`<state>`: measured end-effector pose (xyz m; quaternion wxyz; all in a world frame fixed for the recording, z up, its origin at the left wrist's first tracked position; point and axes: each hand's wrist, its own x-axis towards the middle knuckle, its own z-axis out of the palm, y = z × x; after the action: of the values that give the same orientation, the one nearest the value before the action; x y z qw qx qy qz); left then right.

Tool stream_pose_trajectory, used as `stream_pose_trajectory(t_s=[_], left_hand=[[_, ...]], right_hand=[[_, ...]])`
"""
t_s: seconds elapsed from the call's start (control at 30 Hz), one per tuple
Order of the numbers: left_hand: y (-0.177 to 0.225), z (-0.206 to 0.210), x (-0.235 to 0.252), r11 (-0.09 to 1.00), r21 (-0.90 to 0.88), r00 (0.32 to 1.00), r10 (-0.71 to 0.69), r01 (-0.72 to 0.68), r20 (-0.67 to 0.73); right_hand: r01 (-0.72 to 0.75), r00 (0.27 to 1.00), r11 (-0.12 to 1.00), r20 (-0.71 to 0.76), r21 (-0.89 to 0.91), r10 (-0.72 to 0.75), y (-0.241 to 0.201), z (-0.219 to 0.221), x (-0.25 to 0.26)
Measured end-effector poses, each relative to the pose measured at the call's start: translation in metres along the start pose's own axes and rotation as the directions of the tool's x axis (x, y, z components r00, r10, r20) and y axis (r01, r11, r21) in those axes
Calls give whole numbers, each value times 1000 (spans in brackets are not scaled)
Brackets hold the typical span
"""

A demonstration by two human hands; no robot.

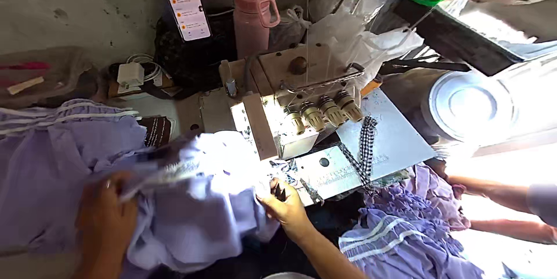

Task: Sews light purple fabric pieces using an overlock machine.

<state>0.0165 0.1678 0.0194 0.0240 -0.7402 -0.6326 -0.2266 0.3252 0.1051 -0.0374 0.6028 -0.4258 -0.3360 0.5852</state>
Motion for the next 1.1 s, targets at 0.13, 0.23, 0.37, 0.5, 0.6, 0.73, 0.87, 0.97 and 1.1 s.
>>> stream_pose_trajectory(t_s=[0.13, 0.23, 0.37, 0.5, 0.6, 0.73, 0.87, 0.97, 1.1], left_hand=[[57, -18, 39, 984, -13, 980, 177, -179, -91], [128, 8, -19, 917, -162, 905, 308, -365, -293], [136, 84, -55, 960, -85, 933, 236, -267, -272], [118, 68, -53, 960, -197, 963, 153, -198, -221], [116, 37, -55, 790, -600, 991, 70, -126, -115], [120, -8, -26, 727, -683, 993, 118, -76, 15], [126, -15, 4, 916, -197, 937, 341, -350, -77], [133, -13, 15, 830, -215, 857, 494, -515, -147], [144, 12, 26, 820, -413, 918, 359, -397, -169]], right_hand=[[81, 993, 993, -73, -88, -87, 2, 7, 3], [150, 985, 978, -64, -143, -160, 2, 3, -1], [254, 966, 941, 7, -222, -259, -1, 1, -2], [246, 968, 939, 16, -242, -250, -1, -3, -3], [293, 949, 894, -7, -339, -314, 8, -4, 3], [489, 818, 703, -10, -517, -576, 0, -10, 11], [552, 718, 535, 38, -639, -695, -35, -12, 32], [420, 763, 410, 70, -810, -643, -51, 3, 38], [262, 843, 431, -13, -863, -538, -51, 19, 36]])
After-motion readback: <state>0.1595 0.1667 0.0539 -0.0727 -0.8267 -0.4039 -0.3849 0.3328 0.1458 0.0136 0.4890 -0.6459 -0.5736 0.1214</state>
